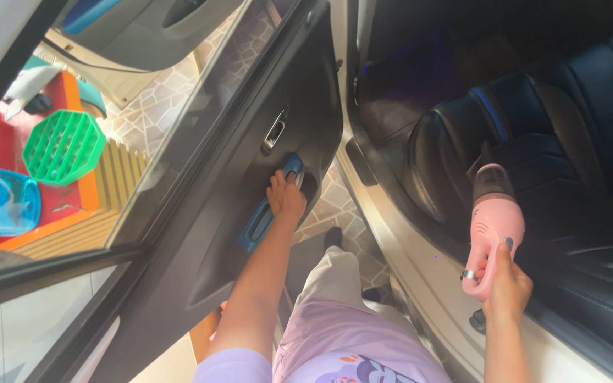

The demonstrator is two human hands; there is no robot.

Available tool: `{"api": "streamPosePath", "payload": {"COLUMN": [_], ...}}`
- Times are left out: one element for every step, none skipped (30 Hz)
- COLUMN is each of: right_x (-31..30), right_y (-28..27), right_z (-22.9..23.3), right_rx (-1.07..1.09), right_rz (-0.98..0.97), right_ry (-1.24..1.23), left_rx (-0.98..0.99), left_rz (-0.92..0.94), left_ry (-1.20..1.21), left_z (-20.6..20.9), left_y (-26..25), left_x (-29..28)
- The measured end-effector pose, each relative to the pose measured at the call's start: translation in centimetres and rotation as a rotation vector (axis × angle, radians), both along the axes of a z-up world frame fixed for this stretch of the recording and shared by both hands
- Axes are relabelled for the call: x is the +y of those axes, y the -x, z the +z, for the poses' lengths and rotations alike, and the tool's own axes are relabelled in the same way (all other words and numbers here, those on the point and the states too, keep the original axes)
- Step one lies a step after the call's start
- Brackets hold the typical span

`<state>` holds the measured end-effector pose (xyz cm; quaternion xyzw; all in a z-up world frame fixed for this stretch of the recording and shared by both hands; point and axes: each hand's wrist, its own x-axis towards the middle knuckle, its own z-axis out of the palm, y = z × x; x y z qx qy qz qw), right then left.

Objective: The recorder uses a handheld vacuum to clean the seats, floor mats, and door panels of a white car parked in a garage.

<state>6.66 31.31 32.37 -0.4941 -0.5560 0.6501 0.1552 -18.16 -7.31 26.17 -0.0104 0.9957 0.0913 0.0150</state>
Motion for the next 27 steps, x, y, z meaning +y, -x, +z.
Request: {"api": "streamPosePath", "payload": {"right_x": [0.2,0.4,0.6,0.6,0.6,0.6,0.8,0.9,1.2,1.4,1.8,2.3,2.3,2.1,1.9,1.7,1.5,1.5,2.2,3.0,3.7,5.1,6.5,7.9,9.7,11.3,13.0], "right_y": [0.1,0.1,0.2,0.5,0.8,1.0,1.2,1.3,1.6,1.8,2.2,1.7,2.2,2.8,3.8,4.8,6.0,7.7,8.2,9.2,10.0,12.2,14.3,16.1,18.1,20.1,21.9], "right_z": [-0.6,-1.2,-1.9,-1.8,-1.8,-1.8,-2.4,-2.9,-3.5,-4.4,-5.4,-6.2,-5.6,-5.0,-4.4,-3.1,-1.7,-0.5,-1.5,-2.5,-3.5,-3.5,-3.5,-3.5,-3.1,-2.6,-2.2], "right_rx": [0.004,0.01,0.016,0.018,0.009,-0.001,0.0,0.004,0.008,0.006,-0.001,-0.02,-0.034,-0.059,-0.085,-0.097,-0.101,-0.098,-0.104,-0.112,-0.122,-0.122,-0.16,-0.198,-0.199,-0.298,-0.396], "right_rz": [-0.003,-0.008,-0.013,-0.022,-0.029,-0.04,-0.054,-0.066,-0.079,-0.108,-0.099,-0.108,-0.156,-0.165,-0.174,-0.217,-0.235,-0.241,-0.273,-0.257,-0.241,-0.26,-0.227,-0.193,-0.213,-0.162,-0.11], "right_ry": [0.001,-0.012,-0.025,-0.024,-0.022,-0.019,-0.02,-0.031,-0.043,-0.048,-0.092,-0.139,-0.148,-0.142,-0.135,-0.135,-0.093,-0.05,-0.05,-0.103,-0.156,-0.156,-0.223,-0.29,-0.291,-0.292,-0.29], "left_rx": [0.004,0.008,0.012,0.014,0.036,0.056,0.057,0.081,0.105,0.102,0.112,0.111,0.097,0.182,0.266,0.253,0.215,0.181,0.173,0.153,0.13,0.128,0.111,0.094,0.092,0.093,0.095], "left_rz": [-0.003,-0.002,0.0,-0.009,0.007,0.019,0.006,0.028,0.05,0.021,0.095,0.152,0.104,0.152,0.202,0.159,0.084,0.021,-0.01,-0.206,-0.401,-0.42,-0.529,-0.638,-0.657,-0.712,-0.767], "left_ry": [0.001,0.012,0.023,0.023,0.025,0.025,0.024,0.021,0.017,0.01,-0.027,-0.069,-0.079,-0.107,-0.138,-0.143,-0.173,-0.2,-0.203,-0.309,-0.413,-0.416,-0.444,-0.472,-0.477,-0.487,-0.498], "left_z": [-0.1,-0.2,-0.3,-0.3,-0.3,-0.3,-0.6,-0.9,-1.3,-1.4,-1.5,-1.9,-1.8,-1.4,-1.1,-0.1,0.9,2.0,1.0,0.0,-0.9,-1.2,-1.6,-2.0,-2.2,-2.4,-2.5], "left_y": [0.0,0.0,0.0,-0.1,-0.1,-0.1,-0.2,-0.2,-0.1,-0.2,-0.1,-0.1,-0.5,-0.7,-0.7,-0.1,0.4,1.1,2.6,4.3,5.9,7.8,9.5,11.0,12.3,13.5,14.5], "left_x": [0.0,0.0,0.1,0.1,0.1,0.3,0.2,0.3,0.4,0.5,0.7,1.4,3.0,4.1,5.2,7.0,8.8,10.4,11.8,13.2,14.5,16.8,18.9,21.1,23.3,25.2,27.0]}}
